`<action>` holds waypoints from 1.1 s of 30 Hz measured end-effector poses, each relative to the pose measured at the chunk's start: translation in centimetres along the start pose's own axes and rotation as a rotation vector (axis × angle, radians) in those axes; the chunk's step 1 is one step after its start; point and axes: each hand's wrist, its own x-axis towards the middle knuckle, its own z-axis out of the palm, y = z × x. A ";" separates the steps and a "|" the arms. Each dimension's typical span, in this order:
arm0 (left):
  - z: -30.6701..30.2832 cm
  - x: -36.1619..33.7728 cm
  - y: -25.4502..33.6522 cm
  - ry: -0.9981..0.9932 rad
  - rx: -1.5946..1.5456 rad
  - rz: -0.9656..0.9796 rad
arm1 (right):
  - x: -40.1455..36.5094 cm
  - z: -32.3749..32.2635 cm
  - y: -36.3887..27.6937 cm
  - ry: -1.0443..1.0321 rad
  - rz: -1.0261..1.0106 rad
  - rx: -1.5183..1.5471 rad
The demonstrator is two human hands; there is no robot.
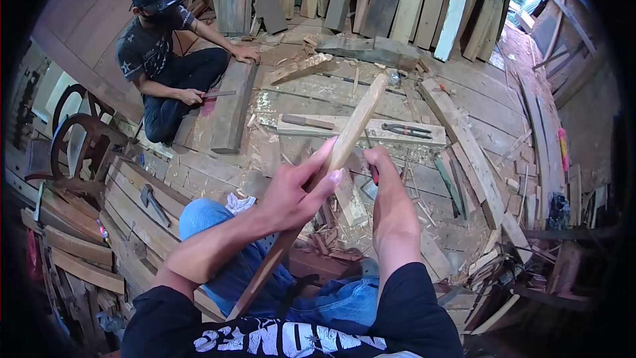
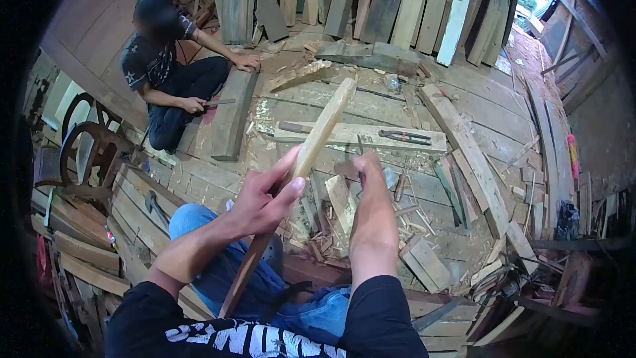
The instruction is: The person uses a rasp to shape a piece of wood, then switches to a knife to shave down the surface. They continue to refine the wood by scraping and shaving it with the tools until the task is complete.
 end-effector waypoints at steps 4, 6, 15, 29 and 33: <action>-0.8 -0.3 -0.1 -0.150 -0.322 -0.162 | 0.1 -1.7 -6.7 0.198 -0.255 0.067; -1.6 -0.1 0.4 -0.207 -0.462 -0.206 | 2.0 -2.3 -9.1 0.290 -0.426 0.334; -3.7 0.6 1.8 -0.333 -0.815 -0.414 | -14.7 -9.4 -24.2 -0.128 -0.975 0.883; -4.6 0.6 1.0 -0.407 -1.111 -0.424 | -19.9 -9.5 -24.9 -0.583 -1.114 0.735; -4.7 0.5 0.8 -0.401 -1.249 -0.448 | -20.9 -9.4 -24.9 -0.536 -1.176 0.635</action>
